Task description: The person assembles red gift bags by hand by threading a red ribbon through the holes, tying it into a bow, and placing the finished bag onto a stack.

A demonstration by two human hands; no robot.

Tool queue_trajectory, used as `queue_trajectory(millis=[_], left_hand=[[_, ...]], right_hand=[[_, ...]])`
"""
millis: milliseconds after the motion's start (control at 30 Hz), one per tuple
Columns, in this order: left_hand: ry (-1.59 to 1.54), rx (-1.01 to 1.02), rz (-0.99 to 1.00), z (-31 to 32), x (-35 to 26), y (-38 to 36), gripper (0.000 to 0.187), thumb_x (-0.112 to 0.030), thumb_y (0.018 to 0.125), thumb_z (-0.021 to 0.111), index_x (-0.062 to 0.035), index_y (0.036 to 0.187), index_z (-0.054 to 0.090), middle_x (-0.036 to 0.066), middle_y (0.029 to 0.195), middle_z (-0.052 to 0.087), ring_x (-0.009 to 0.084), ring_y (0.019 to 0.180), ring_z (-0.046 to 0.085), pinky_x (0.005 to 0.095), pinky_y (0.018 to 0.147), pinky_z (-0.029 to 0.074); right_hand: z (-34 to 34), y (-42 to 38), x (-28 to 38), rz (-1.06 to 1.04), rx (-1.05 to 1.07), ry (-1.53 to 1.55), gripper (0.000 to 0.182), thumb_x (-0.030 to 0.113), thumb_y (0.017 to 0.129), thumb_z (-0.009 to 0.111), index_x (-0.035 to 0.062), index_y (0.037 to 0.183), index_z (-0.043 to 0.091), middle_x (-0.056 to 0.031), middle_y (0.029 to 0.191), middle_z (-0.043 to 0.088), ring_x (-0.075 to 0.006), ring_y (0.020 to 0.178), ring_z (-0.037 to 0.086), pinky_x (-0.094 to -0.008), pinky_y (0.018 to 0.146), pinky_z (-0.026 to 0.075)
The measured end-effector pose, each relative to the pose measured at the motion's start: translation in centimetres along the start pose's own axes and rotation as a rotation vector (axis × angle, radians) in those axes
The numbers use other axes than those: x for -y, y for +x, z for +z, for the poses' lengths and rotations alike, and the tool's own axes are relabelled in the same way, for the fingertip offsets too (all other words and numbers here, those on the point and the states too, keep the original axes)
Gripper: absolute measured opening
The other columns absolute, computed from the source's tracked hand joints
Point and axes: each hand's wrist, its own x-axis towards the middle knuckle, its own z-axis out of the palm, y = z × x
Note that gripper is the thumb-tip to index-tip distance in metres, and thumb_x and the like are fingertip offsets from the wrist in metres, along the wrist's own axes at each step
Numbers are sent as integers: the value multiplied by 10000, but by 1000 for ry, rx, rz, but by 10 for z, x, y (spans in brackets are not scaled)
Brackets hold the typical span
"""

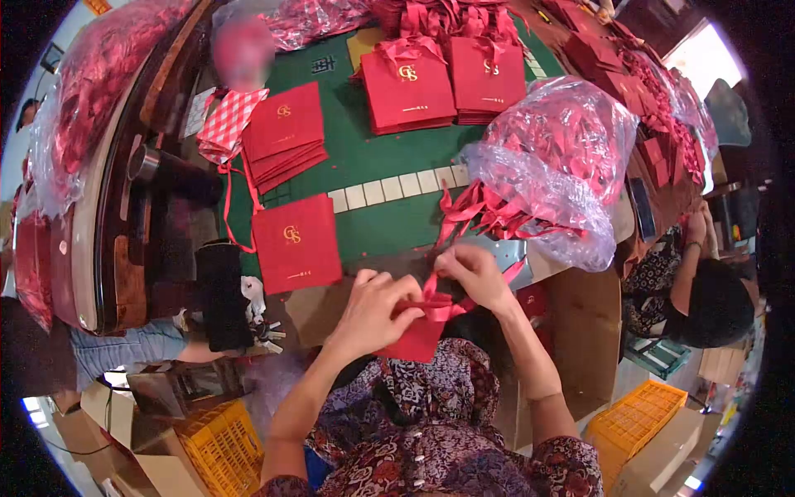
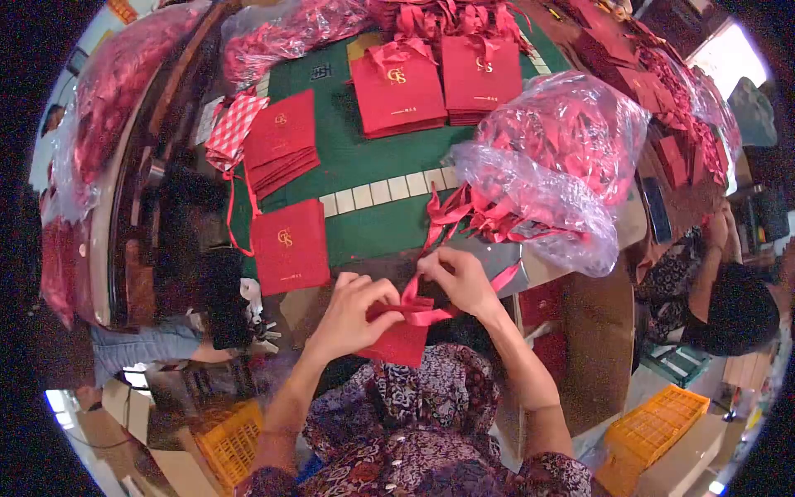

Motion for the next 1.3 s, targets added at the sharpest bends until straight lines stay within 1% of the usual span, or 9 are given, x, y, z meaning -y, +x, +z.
queue_trajectory(millis=[300, 467, 600, 733, 800, 900, 1033, 1100, 1300], left_hand=[[-1, -149, -98, -15, 9, 14, 237, -189, 780, 789, -93, 895, 606, 43, 831, 648, 258, 831, 633, 381, 844, 402], [97, -214, -110, 0, 20, 36, 242, -235, 810, 765, -101, 938, 609, 30, 866, 665, 254, 876, 637, 401, 870, 392], [284, -396, -45, 16, 15, 35, 331, -195, 817, 733, -107, 1110, 605, 83, 1083, 625, 303, 1023, 553, 444, 908, 378], [-126, -439, -79, 43, -2, 5, 342, -119, 833, 707, -68, 1139, 563, 130, 1060, 604, 310, 964, 587, 441, 855, 453], [-646, -265, -227, 68, -8, -12, 315, 0, 900, 621, -13, 1198, 523, 105, 1089, 617, 203, 1027, 637, 329, 868, 510], [-1134, -235, -341, 95, -14, -24, 394, 34, 917, 585, -7, 1282, 445, 88, 1141, 595, 134, 1069, 596, 298, 877, 518], [-626, -559, -389, 75, -30, -35, 388, 60, 895, 568, -3, 1262, 460, 134, 1157, 538, 207, 951, 619, 317, 802, 520], [-283, -623, -127, 54, -26, -28, 372, 57, 871, 578, 1, 1231, 507, 182, 1244, 526, 252, 982, 628, 341, 820, 531], [-115, -298, -89, 36, -13, -14, 356, -6, 878, 607, -16, 1228, 543, 189, 1162, 598, 382, 1118, 585, 436, 958, 483]], right_hand=[[-28, -38, 17, -212, 135, -264, 193, 166, 964, 636, -15, 1020, 674, -143, 987, 678, -265, 969, 649, -362, 851, 499], [-30, -53, 25, -16, 54, -145, 141, 129, 915, 720, 22, 997, 681, 7, 891, 652, -70, 778, 577, -228, 694, 449], [-9, -46, 35, 83, -24, 145, 214, 121, 986, 627, 16, 1172, 632, 40, 895, 625, -44, 760, 555, -210, 674, 455], [7, -36, 38, 25, -26, 340, 214, 40, 999, 524, -5, 1177, 634, 2, 989, 627, -84, 815, 577, -238, 721, 473], [14, -32, 31, -340, -68, -145, 239, -13, 964, 515, -35, 1173, 627, -69, 1006, 623, -160, 857, 600, -289, 752, 493], [30, -40, 68, -280, -31, -465, 335, -80, 856, 541, -18, 1173, 630, -195, 992, 591, -365, 950, 602, -375, 821, 499], [39, -43, 67, -412, -149, -740, 334, -37, 802, 593, 15, 1129, 633, -186, 974, 550, -384, 917, 567, -477, 778, 496], [40, -44, 66, -431, -127, -761, 324, -32, 793, 598, 15, 1112, 627, -182, 976, 546, -382, 909, 563, -469, 773, 491], [45, -46, 61, -444, -52, -714, 271, -68, 778, 576, -7, 1042, 568, -202, 936, 527, -407, 903, 527, -484, 765, 450]])
